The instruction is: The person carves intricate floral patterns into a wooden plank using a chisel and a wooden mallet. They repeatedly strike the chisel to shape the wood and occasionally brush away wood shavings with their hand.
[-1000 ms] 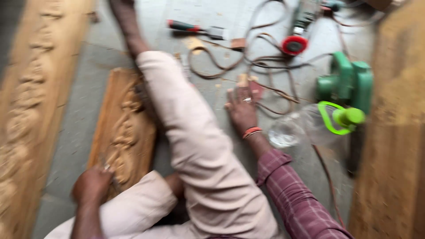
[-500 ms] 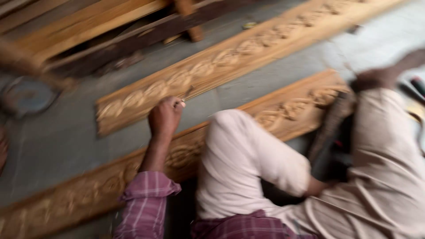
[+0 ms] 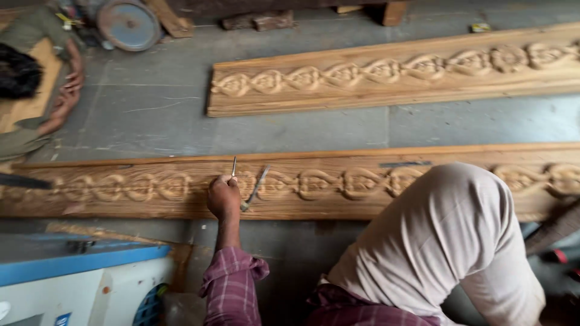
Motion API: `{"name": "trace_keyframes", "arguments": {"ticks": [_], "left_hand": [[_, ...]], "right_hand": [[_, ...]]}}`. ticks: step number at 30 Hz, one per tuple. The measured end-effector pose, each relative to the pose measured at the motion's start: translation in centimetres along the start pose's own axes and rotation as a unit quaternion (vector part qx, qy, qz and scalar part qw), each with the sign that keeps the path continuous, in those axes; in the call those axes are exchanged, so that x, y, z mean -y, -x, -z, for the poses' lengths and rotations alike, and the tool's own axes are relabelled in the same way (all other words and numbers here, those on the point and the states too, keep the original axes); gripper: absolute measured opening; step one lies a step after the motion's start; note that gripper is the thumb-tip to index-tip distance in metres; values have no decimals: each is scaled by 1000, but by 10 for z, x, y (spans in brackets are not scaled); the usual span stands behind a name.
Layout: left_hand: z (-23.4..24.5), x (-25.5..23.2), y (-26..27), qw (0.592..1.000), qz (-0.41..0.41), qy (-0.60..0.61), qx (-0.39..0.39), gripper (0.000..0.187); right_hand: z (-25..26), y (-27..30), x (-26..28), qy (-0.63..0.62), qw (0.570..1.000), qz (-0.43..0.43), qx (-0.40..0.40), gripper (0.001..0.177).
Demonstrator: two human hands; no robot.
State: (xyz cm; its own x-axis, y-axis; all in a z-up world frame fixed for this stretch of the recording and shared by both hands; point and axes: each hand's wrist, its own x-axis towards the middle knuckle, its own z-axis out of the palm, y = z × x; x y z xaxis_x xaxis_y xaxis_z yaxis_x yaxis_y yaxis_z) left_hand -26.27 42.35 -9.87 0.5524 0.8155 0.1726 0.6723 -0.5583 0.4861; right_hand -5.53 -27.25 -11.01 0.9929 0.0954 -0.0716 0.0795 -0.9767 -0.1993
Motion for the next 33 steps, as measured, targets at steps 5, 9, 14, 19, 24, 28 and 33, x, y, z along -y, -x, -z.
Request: {"name": "trace_keyframes", "arguments": {"ticks": [5,9,14,19,24,28,33], "left_hand": [[-22,19,-10,991,-80,106,6,9],[-41,-25,35,984,-129,123,26,6],[-31,-63,53,978,-186,78,46,8],[-24,4,-32,990,-83,108,-43,13],[27,123,-147,991,76,-105,-30,45],[72,174,-217,941,121,-304,85,74],[70,197,-239,949,219,-168,153,79]], "right_hand": [[-44,19,50,-26,996,79,15,69],[-78,44,59,-27,990,134,39,71],[-77,40,70,-52,987,136,72,73],[-81,37,83,-81,990,103,51,70],[-78,41,75,-84,995,40,42,66],[-66,48,75,-92,995,-26,36,63],[-26,23,61,-90,990,-100,40,60]]}}
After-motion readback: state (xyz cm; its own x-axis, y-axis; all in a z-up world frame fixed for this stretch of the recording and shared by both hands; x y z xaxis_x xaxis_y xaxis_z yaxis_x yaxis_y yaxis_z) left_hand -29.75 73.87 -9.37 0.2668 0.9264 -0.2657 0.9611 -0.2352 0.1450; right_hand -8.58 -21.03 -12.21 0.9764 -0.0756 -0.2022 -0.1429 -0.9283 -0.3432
